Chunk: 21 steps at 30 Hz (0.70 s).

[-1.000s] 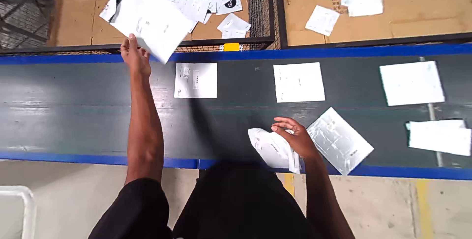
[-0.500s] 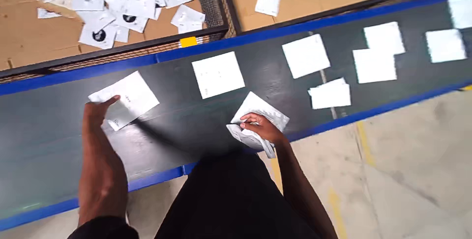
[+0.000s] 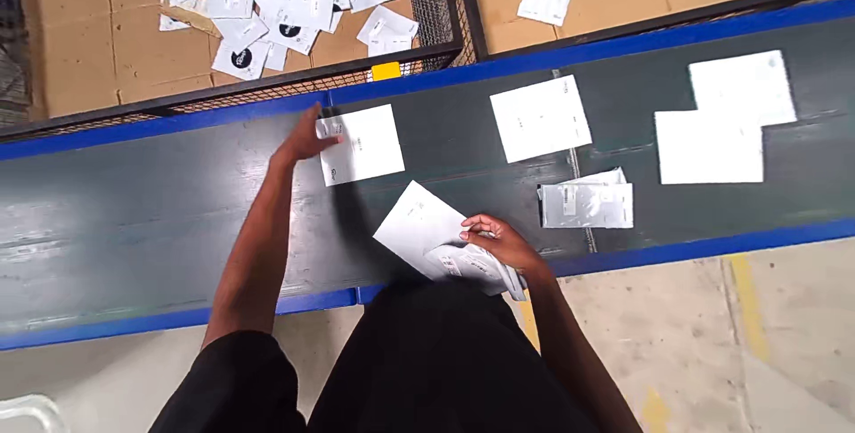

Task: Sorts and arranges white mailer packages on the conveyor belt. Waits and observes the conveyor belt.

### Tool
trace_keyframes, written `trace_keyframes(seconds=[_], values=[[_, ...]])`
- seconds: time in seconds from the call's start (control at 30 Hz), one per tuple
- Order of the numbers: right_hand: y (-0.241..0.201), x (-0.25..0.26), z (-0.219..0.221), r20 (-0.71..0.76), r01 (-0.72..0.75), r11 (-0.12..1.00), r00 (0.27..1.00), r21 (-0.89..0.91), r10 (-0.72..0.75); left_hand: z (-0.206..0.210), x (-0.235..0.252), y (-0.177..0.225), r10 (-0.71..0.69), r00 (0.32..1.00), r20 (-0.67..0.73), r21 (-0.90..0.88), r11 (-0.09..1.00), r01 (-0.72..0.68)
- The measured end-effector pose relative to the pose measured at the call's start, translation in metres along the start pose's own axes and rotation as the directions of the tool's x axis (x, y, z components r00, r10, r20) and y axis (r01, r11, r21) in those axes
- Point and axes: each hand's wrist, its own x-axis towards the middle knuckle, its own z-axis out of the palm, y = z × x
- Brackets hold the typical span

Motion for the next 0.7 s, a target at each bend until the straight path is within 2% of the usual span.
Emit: trace_keyframes(seconds=[0.07,0.13,0.17,0.23,0.3,0.33,0.37,0.4,0.43,0.47,0.5,0.57,0.63,0.7], values=[[-0.007,-0.008,0.003,-0.020,0.039,0.999,0.999,-0.003,-0.039,0.026,0.003,-0.018,-0.055,0.998,0.031,0.237,0.970,0.046],[-0.014,-0.015,0.000,-0.036,0.060,0.998,0.997,-0.020,-0.061,0.019,-0.013,-0.024,-0.173,0.985,-0.009,0.326,0.931,0.166],[-0.016,-0.017,0.000,-0.039,0.065,0.997,0.997,-0.029,-0.066,0.011,-0.023,-0.028,-0.226,0.974,0.017,0.339,0.918,0.207],[-0.018,-0.026,0.000,-0.037,0.067,0.997,0.997,-0.039,-0.068,-0.002,-0.044,-0.036,-0.258,0.954,0.151,0.266,0.940,0.213],[-0.023,-0.023,0.001,-0.032,0.100,0.994,0.994,-0.042,-0.101,-0.024,-0.052,-0.033,-0.211,0.928,0.306,0.168,0.972,0.165],[-0.025,-0.023,0.003,-0.031,0.109,0.993,0.993,-0.038,-0.110,-0.038,-0.055,-0.026,-0.173,0.917,0.359,0.100,0.984,0.147],[-0.026,-0.024,0.005,-0.024,0.114,0.993,0.993,-0.039,-0.115,-0.051,-0.060,-0.015,-0.135,0.925,0.354,-0.011,0.989,0.149],[-0.028,-0.023,0.005,-0.018,0.124,0.991,0.992,-0.047,-0.125,-0.064,-0.063,-0.005,-0.120,0.958,0.259,-0.162,0.973,0.165],[-0.030,-0.022,0.005,-0.016,0.135,0.989,0.991,-0.063,-0.137,-0.076,-0.062,0.004,-0.143,0.985,0.101,-0.333,0.928,0.169],[-0.032,-0.020,0.006,-0.020,0.141,0.986,0.990,-0.087,-0.143,-0.088,-0.054,0.006,-0.202,0.979,-0.038,-0.483,0.861,0.159],[-0.033,-0.017,0.008,-0.029,0.139,0.983,0.989,-0.117,-0.143,-0.097,-0.050,0.003,-0.275,0.953,-0.128,-0.551,0.819,0.162],[-0.031,-0.013,0.010,-0.060,0.108,0.971,0.991,-0.214,-0.123,-0.094,-0.064,-0.010,-0.362,0.916,-0.174,-0.457,0.853,0.251],[-0.026,-0.010,0.010,-0.074,0.083,0.950,0.991,-0.301,-0.110,-0.060,-0.107,-0.019,-0.374,0.927,-0.035,-0.152,0.919,0.365],[-0.020,-0.009,0.014,-0.063,0.069,0.931,0.993,-0.358,-0.098,-0.014,-0.160,-0.033,-0.469,0.876,0.114,0.165,0.878,0.449]])
